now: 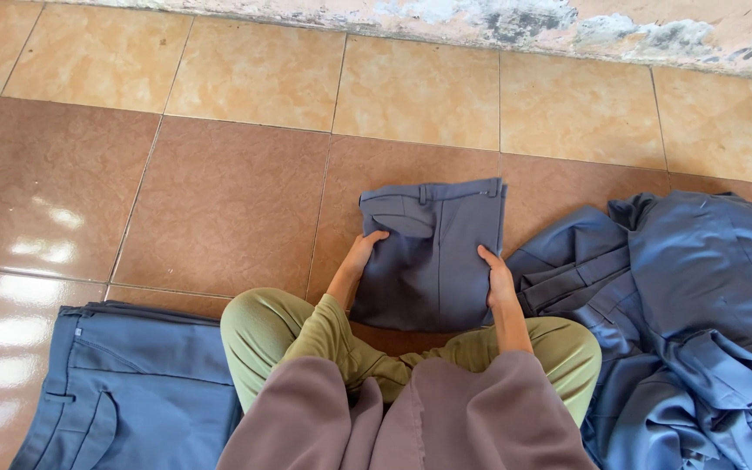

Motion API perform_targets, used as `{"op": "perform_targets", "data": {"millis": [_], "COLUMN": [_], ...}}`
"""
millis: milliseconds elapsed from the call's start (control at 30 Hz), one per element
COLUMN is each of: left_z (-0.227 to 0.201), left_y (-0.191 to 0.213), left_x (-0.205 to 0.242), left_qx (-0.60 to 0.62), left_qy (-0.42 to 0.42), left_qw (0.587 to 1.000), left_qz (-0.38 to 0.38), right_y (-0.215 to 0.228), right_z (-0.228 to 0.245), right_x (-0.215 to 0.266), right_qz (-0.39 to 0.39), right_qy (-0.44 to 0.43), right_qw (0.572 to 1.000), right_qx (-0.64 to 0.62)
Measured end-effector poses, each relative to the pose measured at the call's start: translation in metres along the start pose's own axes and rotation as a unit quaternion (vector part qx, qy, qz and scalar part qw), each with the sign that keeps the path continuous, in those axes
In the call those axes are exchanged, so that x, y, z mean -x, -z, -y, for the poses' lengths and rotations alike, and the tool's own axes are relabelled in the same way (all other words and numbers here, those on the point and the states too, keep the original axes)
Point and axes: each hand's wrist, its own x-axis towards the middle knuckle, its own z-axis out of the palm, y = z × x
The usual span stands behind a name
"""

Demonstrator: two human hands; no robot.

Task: Folding blue uniform pants into neat rectangles while sitting on the floor.

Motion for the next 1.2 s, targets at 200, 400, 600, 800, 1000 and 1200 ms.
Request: {"op": "perform_targets", "data": {"millis": [200, 400, 600, 800, 1000, 1200], "left_z": [-0.064, 0.038, -0.032, -0.089, -0.053, 0.000], "left_y": [-0.021, 0.097, 0.081, 0.075, 0.137, 0.189], "left_x": [0.100, -0.071, 0.074, 0.273, 0.324, 0.392], "left_qx": [0.199, 0.375, 0.404, 0.459, 0.527, 0.519], "left_qy": [-0.042, -0.030, -0.015, -0.011, -0.103, -0.170], "left_qw": [0.979, 0.924, 0.912, 0.887, 0.841, 0.830], "left_qz": [0.031, 0.075, 0.072, 0.051, 0.066, -0.110], "right_y": [0.000, -0.022, -0.059, -0.097, -0.160, -0.258], "right_z": [0.053, 0.095, 0.085, 0.068, 0.057, 0.048], "right_x": [0.034, 0.102, 0.138, 0.132, 0.137, 0.183], "right_qz": [0.029, 0.077, 0.081, 0.137, 0.258, 0.402], "right_qy": [0.083, 0.105, 0.071, 0.060, 0.052, 0.031], "right_qw": [0.994, 0.990, 0.993, 0.989, 0.964, 0.913], "right_qx": [-0.065, -0.062, -0.042, 0.001, 0.023, 0.060]}}
